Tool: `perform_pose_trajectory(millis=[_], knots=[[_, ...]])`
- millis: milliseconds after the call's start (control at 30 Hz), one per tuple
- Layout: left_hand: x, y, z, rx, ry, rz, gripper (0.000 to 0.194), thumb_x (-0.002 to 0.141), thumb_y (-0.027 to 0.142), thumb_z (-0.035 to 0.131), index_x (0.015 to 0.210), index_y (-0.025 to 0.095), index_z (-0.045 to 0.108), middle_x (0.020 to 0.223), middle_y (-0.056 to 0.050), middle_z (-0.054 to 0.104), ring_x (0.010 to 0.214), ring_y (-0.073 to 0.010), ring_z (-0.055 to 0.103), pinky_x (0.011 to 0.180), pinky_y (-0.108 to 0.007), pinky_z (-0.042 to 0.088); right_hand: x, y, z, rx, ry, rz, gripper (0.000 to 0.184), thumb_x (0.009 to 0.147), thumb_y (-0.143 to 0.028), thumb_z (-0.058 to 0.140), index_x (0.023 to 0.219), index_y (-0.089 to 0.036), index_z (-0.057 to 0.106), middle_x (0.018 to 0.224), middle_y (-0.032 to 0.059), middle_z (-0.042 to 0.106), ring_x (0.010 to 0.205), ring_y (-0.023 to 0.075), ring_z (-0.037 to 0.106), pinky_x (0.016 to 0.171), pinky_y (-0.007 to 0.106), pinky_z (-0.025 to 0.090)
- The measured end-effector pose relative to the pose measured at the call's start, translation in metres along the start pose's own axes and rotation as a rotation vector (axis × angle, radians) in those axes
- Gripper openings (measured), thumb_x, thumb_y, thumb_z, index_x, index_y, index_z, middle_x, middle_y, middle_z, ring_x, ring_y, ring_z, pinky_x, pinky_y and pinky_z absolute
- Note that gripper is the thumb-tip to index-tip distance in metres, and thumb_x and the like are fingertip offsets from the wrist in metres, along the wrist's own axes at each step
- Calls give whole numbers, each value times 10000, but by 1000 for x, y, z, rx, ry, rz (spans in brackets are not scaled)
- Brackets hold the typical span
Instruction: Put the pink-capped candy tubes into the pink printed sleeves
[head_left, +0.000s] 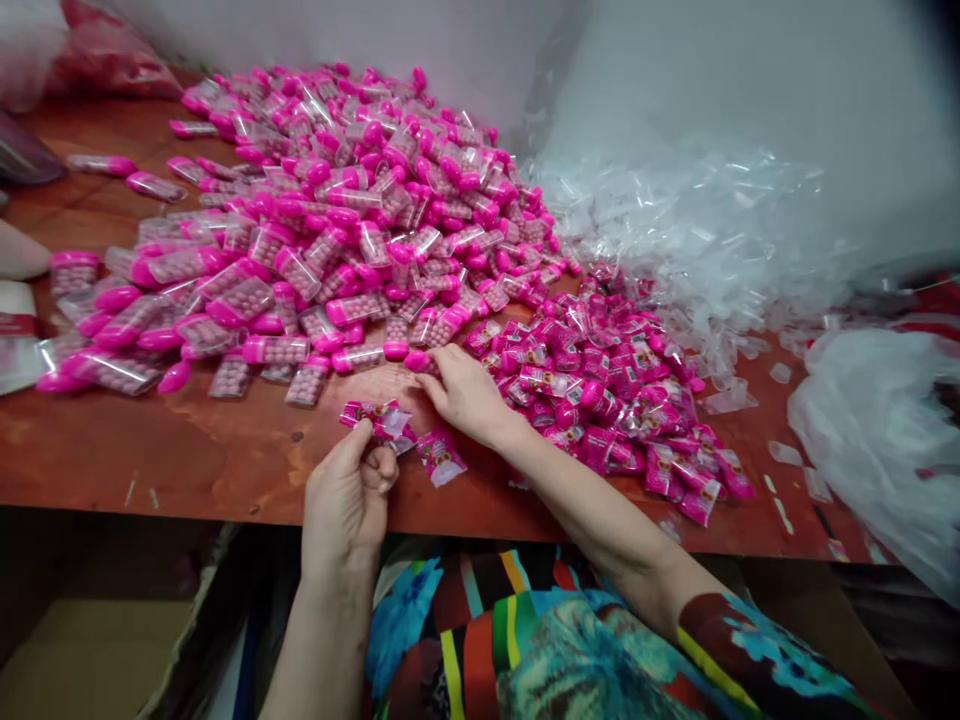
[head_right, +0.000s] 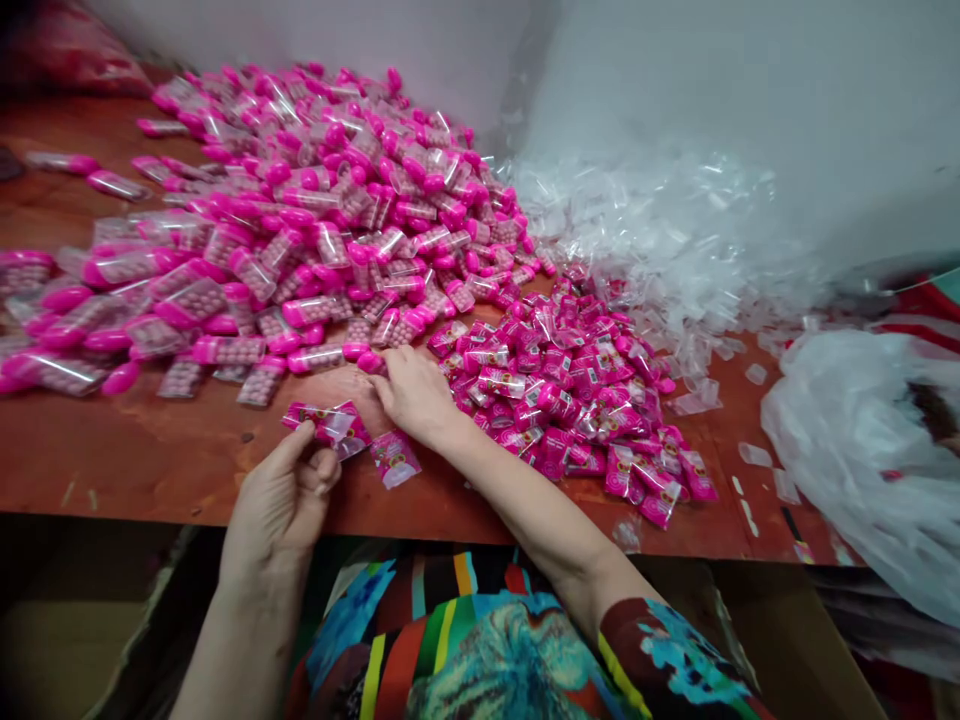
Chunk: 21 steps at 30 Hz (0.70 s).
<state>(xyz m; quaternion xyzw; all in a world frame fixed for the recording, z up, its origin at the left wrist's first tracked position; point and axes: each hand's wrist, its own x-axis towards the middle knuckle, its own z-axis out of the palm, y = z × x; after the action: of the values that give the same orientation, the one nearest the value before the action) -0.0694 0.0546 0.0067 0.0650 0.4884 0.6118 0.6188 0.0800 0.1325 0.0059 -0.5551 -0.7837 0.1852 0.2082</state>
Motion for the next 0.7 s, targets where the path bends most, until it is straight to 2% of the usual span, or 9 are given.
perform_pose_trajectory(millis=[67,167,267,400,533,700], knots=[[-2,-1,-1,-22,-6,-1,286,658,203,815,600,150,540,460,56,523,376,-60,454,364,-159,326,-19,-2,-8,314,16,30,256,965,-327,530,1143,-155,596,958,47,622,848,169,567,778,297,454],[-6,-4,1,-54,10,-19,269,703,174,788,610,149,537,464,57,527,374,-58,450,356,-154,323,-53,-7,-12,786,-99,161,316,945,-382,554,1172,-163,579,811,-8,593,650,108,527,611,232,442],[-11,-10,7,-70,10,-72,230,763,146,734,629,145,547,469,50,539,364,-58,446,353,-153,331,-81,-12,-5,1045,-166,281,358,914,-415,604,1161,-158,579,729,-30,568,525,73,472,491,198,392],[-19,-21,16,-55,-52,-140,202,810,162,692,661,144,557,474,46,544,355,-57,436,351,-154,325,-98,-12,8,1067,-49,313,316,902,-383,629,1132,-167,603,718,-34,553,537,70,479,490,189,393],[-25,-31,19,3,-134,-111,242,764,234,755,674,153,545,464,59,527,365,-51,429,364,-146,310,-106,-8,12,1038,-9,288,288,893,-351,638,1120,-177,608,779,-15,589,632,91,528,567,206,437],[-32,-36,18,97,-233,-150,318,733,354,790,674,162,543,437,48,520,372,-64,431,388,-162,322,-117,-1,5,1069,-21,224,499,882,-279,654,1330,-211,444,866,-10,626,739,109,586,679,234,481]])
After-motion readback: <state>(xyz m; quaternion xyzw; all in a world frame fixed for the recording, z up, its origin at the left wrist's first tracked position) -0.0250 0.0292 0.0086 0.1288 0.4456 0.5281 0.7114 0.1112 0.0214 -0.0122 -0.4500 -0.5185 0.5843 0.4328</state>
